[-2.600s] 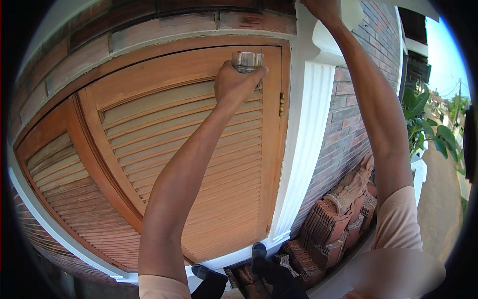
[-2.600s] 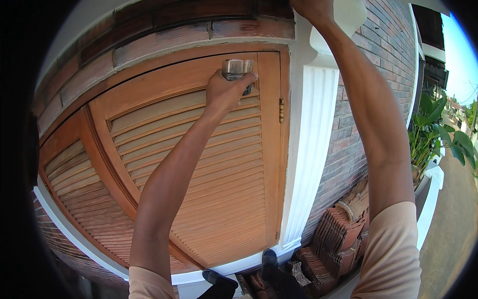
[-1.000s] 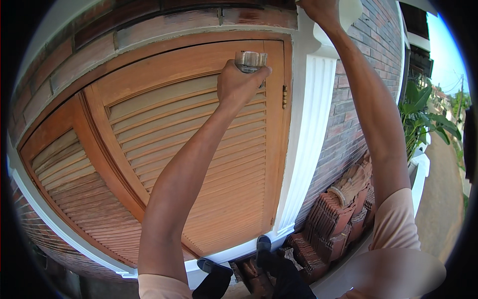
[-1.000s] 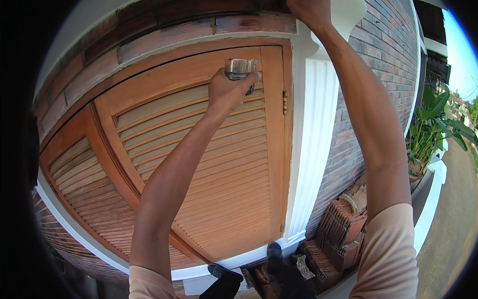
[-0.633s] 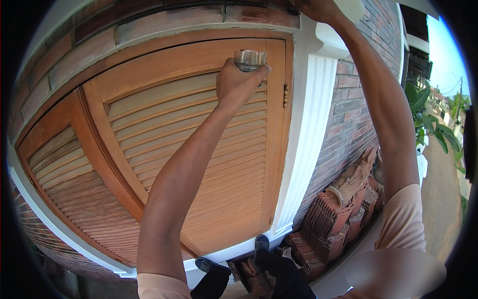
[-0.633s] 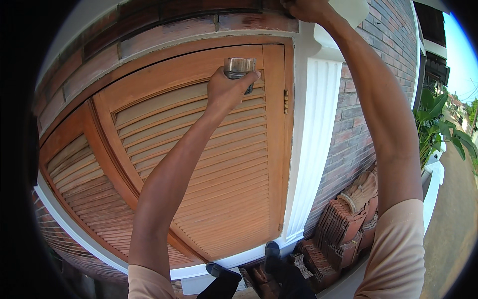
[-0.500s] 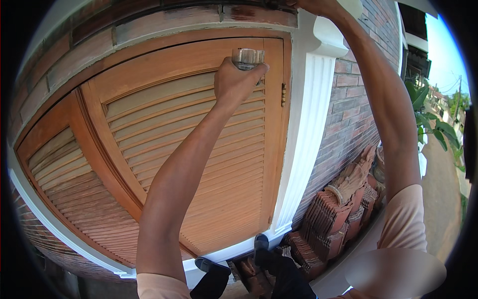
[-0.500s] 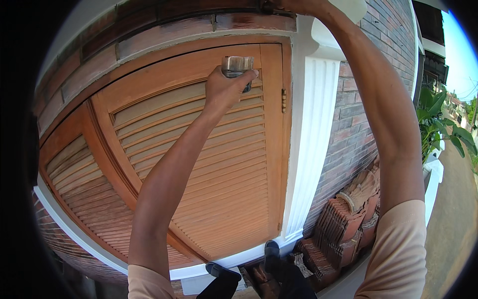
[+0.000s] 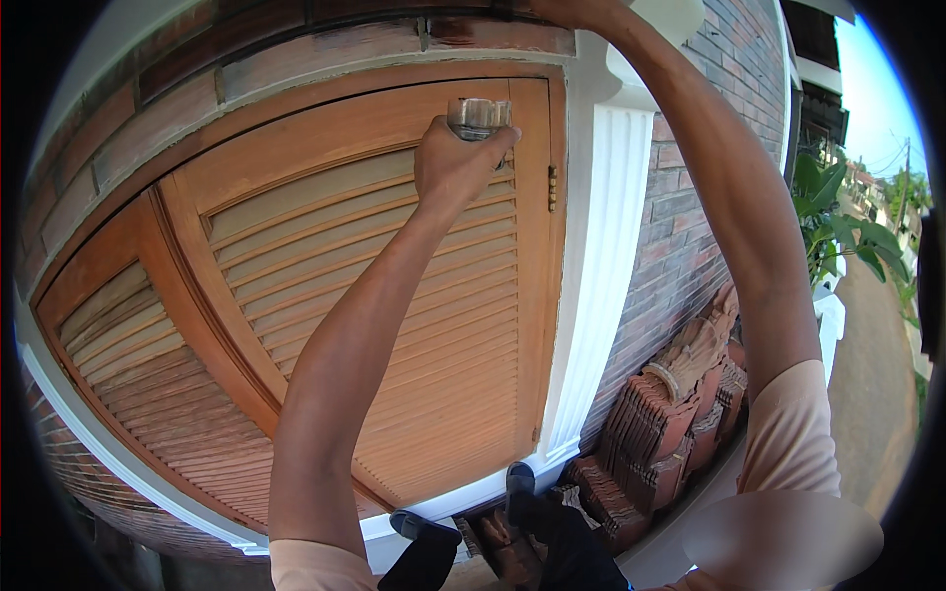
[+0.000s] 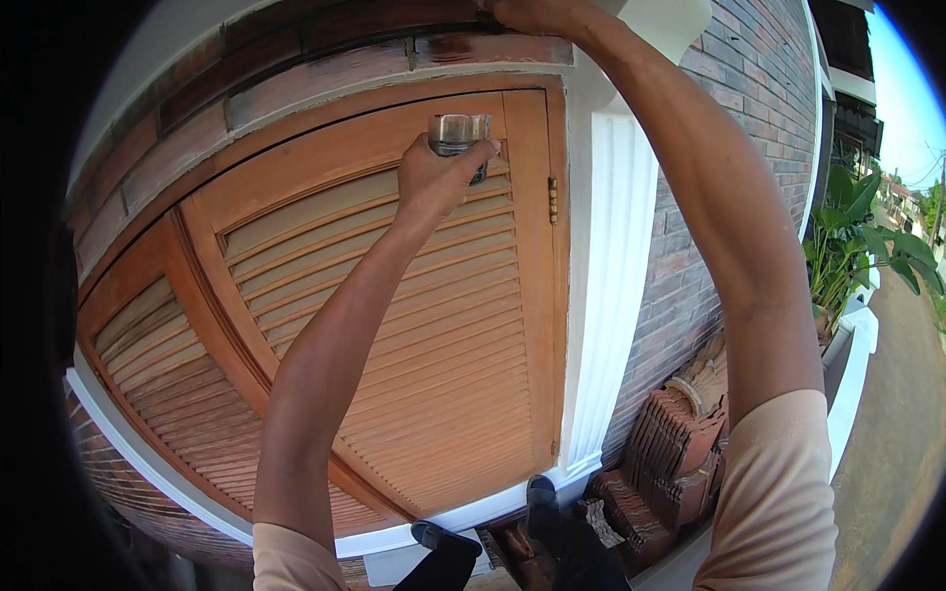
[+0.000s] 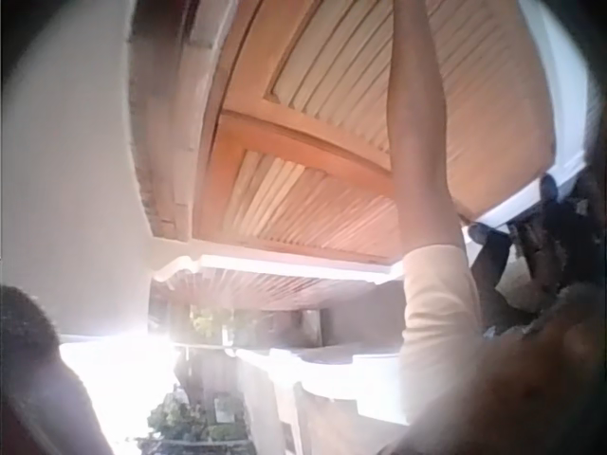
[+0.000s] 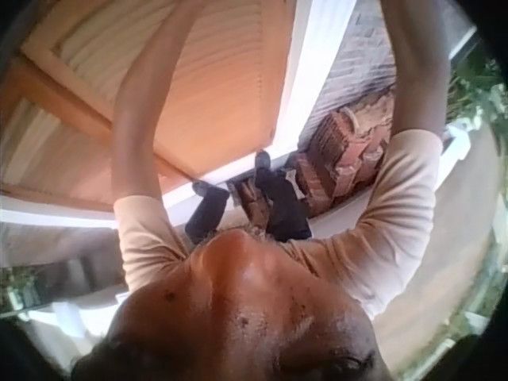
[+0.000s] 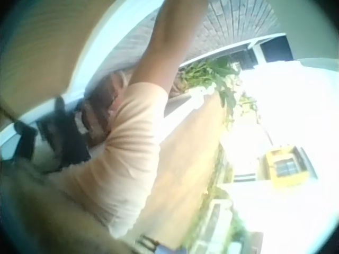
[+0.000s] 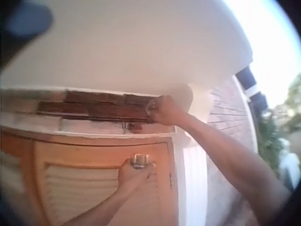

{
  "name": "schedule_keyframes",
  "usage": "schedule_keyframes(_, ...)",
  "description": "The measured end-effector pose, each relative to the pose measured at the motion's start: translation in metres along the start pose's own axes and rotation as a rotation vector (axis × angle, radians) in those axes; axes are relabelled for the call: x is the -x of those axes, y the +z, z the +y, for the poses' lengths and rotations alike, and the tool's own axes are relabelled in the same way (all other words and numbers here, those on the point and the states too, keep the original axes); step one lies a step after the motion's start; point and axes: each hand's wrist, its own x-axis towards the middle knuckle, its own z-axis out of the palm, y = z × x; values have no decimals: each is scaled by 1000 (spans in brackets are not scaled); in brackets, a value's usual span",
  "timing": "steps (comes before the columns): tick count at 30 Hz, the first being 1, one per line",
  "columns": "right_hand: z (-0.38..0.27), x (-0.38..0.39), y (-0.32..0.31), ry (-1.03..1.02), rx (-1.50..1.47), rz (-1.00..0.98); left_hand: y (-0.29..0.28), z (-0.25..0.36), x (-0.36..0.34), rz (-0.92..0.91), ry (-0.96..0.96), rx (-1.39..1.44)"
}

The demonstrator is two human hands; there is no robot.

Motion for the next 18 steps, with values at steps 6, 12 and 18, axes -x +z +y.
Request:
schedule_keyframes(6, 17, 30, -27, 506, -783, -19, 3, 0, 1, 38, -20, -30)
schedule_keyframes(12, 37, 66, -31, 603, -684, 15, 6, -1, 5, 35, -25, -60)
schedule_keyframes(18, 35, 41, -21, 535, -497, 251, 9, 0, 3, 27, -45, -66)
